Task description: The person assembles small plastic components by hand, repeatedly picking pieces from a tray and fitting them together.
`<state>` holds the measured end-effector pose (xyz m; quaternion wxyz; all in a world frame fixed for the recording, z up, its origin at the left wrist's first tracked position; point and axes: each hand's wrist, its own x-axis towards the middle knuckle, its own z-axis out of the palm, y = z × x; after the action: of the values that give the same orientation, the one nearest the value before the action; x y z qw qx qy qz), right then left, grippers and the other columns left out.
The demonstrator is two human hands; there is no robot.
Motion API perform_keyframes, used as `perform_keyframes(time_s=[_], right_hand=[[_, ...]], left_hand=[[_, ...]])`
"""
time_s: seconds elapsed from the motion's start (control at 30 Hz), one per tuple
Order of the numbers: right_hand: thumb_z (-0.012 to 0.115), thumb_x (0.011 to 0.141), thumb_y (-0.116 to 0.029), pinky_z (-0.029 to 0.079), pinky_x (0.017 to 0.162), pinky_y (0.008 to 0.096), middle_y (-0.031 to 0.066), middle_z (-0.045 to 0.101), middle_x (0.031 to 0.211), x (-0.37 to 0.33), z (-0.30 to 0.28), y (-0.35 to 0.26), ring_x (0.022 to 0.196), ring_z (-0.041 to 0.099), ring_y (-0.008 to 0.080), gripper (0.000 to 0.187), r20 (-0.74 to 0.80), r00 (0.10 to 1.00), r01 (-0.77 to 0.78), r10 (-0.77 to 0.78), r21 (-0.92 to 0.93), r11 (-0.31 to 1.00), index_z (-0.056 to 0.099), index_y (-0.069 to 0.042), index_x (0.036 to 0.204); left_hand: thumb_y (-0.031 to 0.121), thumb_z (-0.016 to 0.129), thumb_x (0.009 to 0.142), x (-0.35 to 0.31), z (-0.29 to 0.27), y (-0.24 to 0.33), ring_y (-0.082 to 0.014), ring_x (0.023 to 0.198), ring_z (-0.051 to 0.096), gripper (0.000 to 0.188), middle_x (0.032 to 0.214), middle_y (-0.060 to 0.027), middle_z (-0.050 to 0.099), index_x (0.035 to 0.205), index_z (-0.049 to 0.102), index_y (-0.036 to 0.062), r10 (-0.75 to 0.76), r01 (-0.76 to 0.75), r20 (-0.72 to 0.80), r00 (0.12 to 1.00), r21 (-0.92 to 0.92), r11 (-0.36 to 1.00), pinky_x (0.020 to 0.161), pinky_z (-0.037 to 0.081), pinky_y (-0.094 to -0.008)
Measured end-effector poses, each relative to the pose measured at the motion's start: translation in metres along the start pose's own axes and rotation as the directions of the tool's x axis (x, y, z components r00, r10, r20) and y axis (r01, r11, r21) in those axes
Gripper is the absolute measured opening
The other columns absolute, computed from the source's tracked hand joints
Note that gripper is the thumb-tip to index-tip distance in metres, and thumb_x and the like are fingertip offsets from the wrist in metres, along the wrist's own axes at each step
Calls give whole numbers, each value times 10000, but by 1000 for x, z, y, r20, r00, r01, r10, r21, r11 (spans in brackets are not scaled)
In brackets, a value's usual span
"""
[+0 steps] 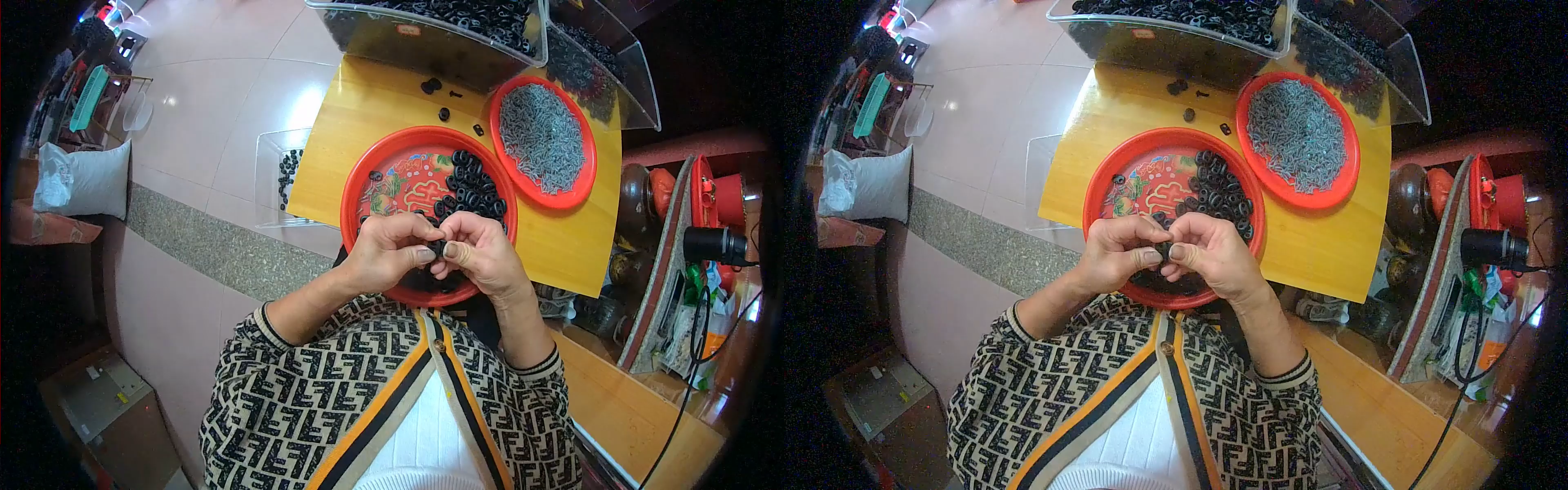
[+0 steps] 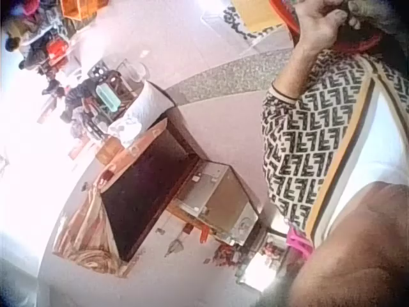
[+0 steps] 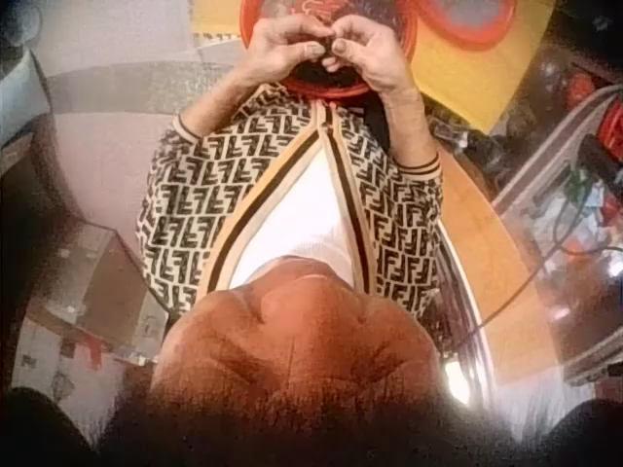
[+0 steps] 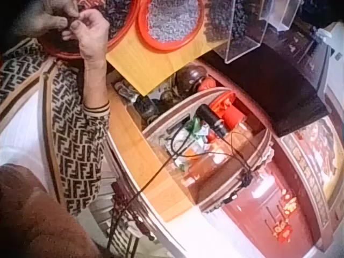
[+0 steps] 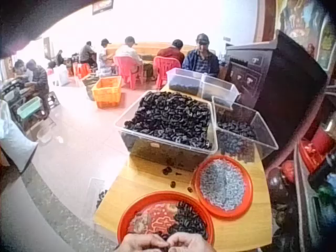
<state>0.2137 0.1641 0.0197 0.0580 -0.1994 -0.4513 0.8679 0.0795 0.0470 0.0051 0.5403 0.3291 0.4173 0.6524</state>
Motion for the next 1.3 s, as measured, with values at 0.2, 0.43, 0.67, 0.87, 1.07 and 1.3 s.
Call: perform_keyframes(time_s=[0.2, 0.43, 0.67, 0.87, 1.07, 1.3], right_hand=[[604, 790, -100, 518, 579, 223, 50, 577, 761, 9, -4, 1, 642, 593, 117, 147, 32, 999, -32, 34, -50, 998, 519, -9, 867], [593, 799, -91, 523, 573, 227, 68, 585, 769, 12, 9, -10, 636, 597, 130, 135, -35, 999, 28, -26, 51, 998, 521, -2, 871], [578, 797, -67, 515, 536, 232, 73, 586, 731, 16, 13, -13, 626, 600, 138, 103, -115, 993, -2, -14, -136, 991, 528, 17, 828], [518, 812, -111, 507, 603, 272, 130, 577, 735, 24, -48, -138, 650, 585, 190, 139, -234, 854, 443, -464, -138, 886, 530, 27, 801], [537, 813, -115, 469, 616, 254, 53, 589, 760, 27, -41, -143, 682, 570, 145, 129, -289, 721, 342, -630, -643, 686, 584, 2, 844], [568, 720, -58, 447, 639, 380, 170, 559, 740, 32, -47, -62, 716, 552, 326, 66, 11, 818, -24, -575, -998, -53, 601, -37, 773]], left_hand=[[-75, 571, 754, 1, -6, -4, -131, 780, 546, 173, 872, -100, 561, 924, 552, -51, 90, -92, 21, 996, 176, 980, 673, 464, -239], [-82, 538, 766, 7, -4, 11, -111, 758, 567, 185, 841, -81, 583, 949, 554, -52, 91, -87, -50, 995, 74, 993, 660, 476, -238], [-58, 542, 771, 4, -14, 4, -102, 737, 550, 266, 851, -60, 560, 1036, 537, -43, 116, -100, -81, 990, 184, 978, 662, 457, -216], [-52, 585, 727, -1, -38, 29, -135, 684, 554, 251, 772, -82, 555, 973, 543, -29, 364, -192, -127, 923, 667, 720, 587, 451, -245], [-55, 611, 690, 6, -44, 29, -238, 701, 566, 224, 806, -146, 551, 908, 563, -34, 519, -290, 51, 853, 874, 391, 596, 458, -286], [-35, 631, 680, 12, -47, 17, -269, 705, 567, 200, 804, -150, 551, 868, 560, -31, 520, -318, 103, 848, 883, 344, 602, 462, -312]])
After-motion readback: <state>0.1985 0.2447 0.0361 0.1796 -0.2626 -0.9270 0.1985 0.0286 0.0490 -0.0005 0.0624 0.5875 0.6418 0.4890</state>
